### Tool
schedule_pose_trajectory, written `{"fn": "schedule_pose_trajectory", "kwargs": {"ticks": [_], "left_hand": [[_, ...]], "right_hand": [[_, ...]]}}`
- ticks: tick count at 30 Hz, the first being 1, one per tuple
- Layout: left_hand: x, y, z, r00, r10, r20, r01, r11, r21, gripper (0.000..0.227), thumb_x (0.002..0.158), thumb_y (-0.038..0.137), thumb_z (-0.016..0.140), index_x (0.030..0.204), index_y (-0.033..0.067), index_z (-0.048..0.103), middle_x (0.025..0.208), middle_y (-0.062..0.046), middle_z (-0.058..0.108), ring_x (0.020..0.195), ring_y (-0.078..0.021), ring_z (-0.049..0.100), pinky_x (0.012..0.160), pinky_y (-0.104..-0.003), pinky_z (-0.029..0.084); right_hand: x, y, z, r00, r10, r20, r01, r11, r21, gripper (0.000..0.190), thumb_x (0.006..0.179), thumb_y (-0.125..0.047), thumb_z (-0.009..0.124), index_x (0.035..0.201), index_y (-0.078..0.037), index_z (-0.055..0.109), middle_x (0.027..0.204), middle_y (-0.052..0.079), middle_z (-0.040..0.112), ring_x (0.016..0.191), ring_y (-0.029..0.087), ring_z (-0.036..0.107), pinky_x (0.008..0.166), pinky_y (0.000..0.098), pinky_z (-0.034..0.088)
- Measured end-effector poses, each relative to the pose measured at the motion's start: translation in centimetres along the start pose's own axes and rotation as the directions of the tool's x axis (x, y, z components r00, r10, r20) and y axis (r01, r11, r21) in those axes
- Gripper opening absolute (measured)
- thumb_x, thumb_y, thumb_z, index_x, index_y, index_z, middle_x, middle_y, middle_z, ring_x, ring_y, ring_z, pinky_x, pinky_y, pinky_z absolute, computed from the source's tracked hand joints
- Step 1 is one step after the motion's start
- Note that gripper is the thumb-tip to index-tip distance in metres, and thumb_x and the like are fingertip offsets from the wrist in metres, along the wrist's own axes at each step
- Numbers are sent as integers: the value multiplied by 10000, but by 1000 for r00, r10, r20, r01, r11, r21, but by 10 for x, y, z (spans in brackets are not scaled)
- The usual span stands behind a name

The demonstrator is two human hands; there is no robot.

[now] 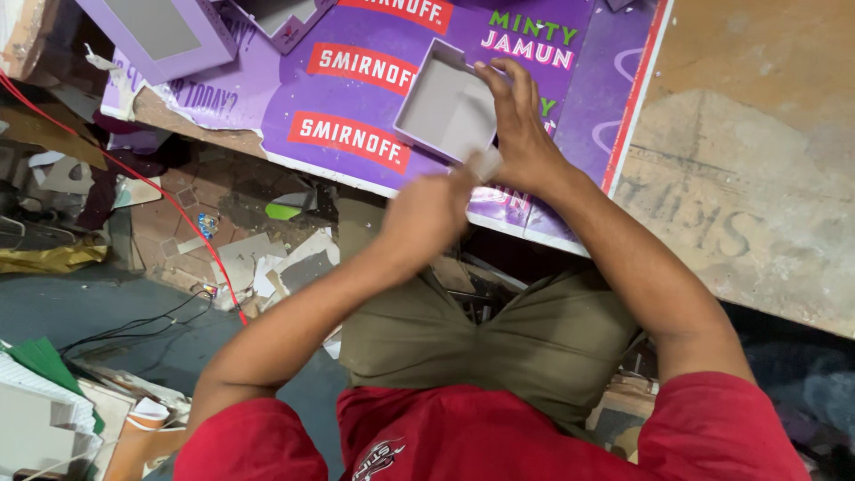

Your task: The person assembles small purple cardboard boxes by folding flaps and pressing edges to form the structure. They handle each box one at a time, repeatedly folding and aligning the sides, then placing the finished boxes on the table.

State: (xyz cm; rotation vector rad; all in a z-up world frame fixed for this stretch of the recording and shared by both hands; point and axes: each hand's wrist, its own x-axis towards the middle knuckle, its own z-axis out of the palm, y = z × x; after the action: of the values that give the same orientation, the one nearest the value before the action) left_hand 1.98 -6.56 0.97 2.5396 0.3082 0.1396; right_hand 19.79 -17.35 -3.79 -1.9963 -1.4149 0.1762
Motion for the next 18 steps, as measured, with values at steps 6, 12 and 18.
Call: {"fn": "schedule_pose_trajectory", "kwargs": {"ticks": [6, 12, 18], "left_hand": [[-22, 26, 13, 978, 0, -210, -41, 981, -190, 454, 1007, 172, 611, 1452, 98, 558, 818, -207, 694, 732, -400, 693, 635, -514, 526], [-11, 15, 7, 950, -143, -278, 87, 975, -203, 469, 1008, 144, 603, 1463, 50, 537, 833, -226, 710, 736, -402, 706, 645, -502, 533], [-8, 19, 12, 953, -144, -267, 73, 964, -257, 461, 1024, 134, 577, 1461, -3, 523, 802, -246, 694, 732, -411, 710, 645, -511, 529]], "right_hand": [[1, 0, -3, 1000, -7, 8, 7, 998, 59, 1311, 610, -333, 1015, 1612, -156, 187, 1547, 246, 269, 1474, 508, 275, 1211, 638, 332], [1, -6, -5, 1000, -12, 11, 11, 998, 70, 1348, 516, -334, 1039, 1572, -157, 221, 1534, 217, 289, 1465, 474, 304, 1210, 590, 364], [-1, -4, -3, 999, -28, 23, 27, 997, 73, 1351, 494, -323, 1044, 1552, -143, 223, 1542, 238, 266, 1454, 494, 285, 1182, 615, 361]]}}
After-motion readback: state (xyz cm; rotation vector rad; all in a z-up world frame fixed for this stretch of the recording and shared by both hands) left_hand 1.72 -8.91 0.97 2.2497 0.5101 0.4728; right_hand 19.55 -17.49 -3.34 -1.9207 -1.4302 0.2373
